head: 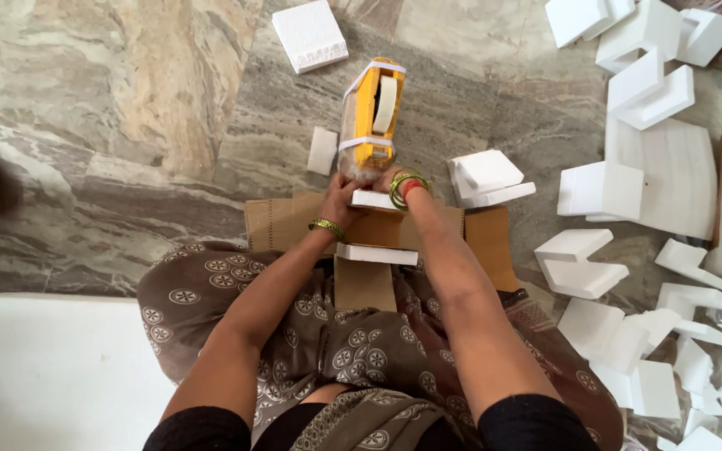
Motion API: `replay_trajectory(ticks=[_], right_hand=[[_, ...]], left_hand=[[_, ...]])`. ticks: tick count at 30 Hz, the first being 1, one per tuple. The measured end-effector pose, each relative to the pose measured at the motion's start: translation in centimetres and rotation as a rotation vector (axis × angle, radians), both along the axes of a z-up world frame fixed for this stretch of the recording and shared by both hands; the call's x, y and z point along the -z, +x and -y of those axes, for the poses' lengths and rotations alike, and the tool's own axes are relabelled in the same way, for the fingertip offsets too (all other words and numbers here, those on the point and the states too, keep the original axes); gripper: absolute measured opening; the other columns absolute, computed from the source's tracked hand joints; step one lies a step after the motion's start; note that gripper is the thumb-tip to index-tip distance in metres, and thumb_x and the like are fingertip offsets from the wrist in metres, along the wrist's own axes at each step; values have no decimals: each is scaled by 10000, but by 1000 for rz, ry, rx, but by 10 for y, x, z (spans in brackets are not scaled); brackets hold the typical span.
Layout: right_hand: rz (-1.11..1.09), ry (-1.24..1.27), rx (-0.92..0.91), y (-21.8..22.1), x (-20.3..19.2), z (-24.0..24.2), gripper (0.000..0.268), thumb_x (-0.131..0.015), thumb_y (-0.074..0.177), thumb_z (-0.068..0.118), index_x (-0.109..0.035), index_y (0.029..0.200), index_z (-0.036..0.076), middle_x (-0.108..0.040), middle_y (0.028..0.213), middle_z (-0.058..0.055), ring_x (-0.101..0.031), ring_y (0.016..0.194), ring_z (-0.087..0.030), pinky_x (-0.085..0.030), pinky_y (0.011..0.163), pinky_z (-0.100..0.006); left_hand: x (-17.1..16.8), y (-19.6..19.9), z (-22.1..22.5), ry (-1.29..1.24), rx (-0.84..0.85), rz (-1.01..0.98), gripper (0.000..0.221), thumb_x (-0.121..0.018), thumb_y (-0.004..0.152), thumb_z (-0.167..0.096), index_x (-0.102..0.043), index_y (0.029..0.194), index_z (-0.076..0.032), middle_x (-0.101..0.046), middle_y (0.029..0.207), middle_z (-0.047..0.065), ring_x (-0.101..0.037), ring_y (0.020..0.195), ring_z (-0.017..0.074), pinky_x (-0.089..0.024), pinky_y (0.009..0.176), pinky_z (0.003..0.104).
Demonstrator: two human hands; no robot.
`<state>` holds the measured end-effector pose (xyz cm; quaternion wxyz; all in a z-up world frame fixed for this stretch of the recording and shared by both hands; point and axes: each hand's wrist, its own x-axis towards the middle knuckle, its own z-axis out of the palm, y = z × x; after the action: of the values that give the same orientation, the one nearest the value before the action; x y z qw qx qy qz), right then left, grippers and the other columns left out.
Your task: The person assembles cardboard boxes and inserts white foam pieces into them while using a tape dispenser to secure the components.
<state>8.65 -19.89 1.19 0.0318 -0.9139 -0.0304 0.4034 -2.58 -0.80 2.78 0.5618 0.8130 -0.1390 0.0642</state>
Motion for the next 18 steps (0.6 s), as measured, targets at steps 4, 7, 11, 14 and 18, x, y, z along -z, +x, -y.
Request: replay_trajectory(ticks=[4, 7, 11, 14, 18], right_hand=[[179, 172, 196, -32, -23, 14, 207, -746, 888, 285, -844, 1055, 213, -777, 1112, -57, -743, 1016, -232, -557, 923, -348], [521, 595, 268, -70, -71, 24, 185, -659, 982, 296, -780, 1092, 210, -812, 1088, -48, -805, 999, -201, -615, 910, -356], [545, 443, -54, -115, -106, 19, 553, -813, 788, 460, -693, 1256, 192, -756, 1083, -128, -721, 964, -308, -560, 818, -431], [662, 370, -128, -114, -107, 17, 552, -813, 779, 480, -716, 1237, 187, -759, 1078, -141, -709, 954, -343, -556, 798, -454], [558, 284, -17, -113, -105, 19, 570, -803, 814, 528, -704, 1255, 179, -751, 1012, -157, -727, 907, -335, -573, 817, -448]], left_hand=[[29, 7, 3, 72, 32, -151, 597, -948, 523, -122, -731, 1079, -102, -616, 1045, 120, -617, 963, 301, -557, 869, 391], [56, 15, 10, -528, -33, -747, 412, -833, 696, -197, -650, 1054, -113, -673, 1080, 95, -682, 1004, 273, -638, 822, 410], [85, 3, 6, 78, -13, -110, 577, -937, 599, -160, -707, 1128, -138, -671, 1094, 146, -663, 1019, 350, -565, 899, 416], [90, -13, 3, 187, -155, -124, 719, -904, 701, -207, -562, 1332, -183, -651, 1179, 205, -640, 1076, 407, -542, 925, 457], [87, -56, -16, 96, -143, -802, 1146, -859, 848, -564, -80, 1572, -137, -570, 1279, 292, -602, 1162, 408, -516, 975, 485]])
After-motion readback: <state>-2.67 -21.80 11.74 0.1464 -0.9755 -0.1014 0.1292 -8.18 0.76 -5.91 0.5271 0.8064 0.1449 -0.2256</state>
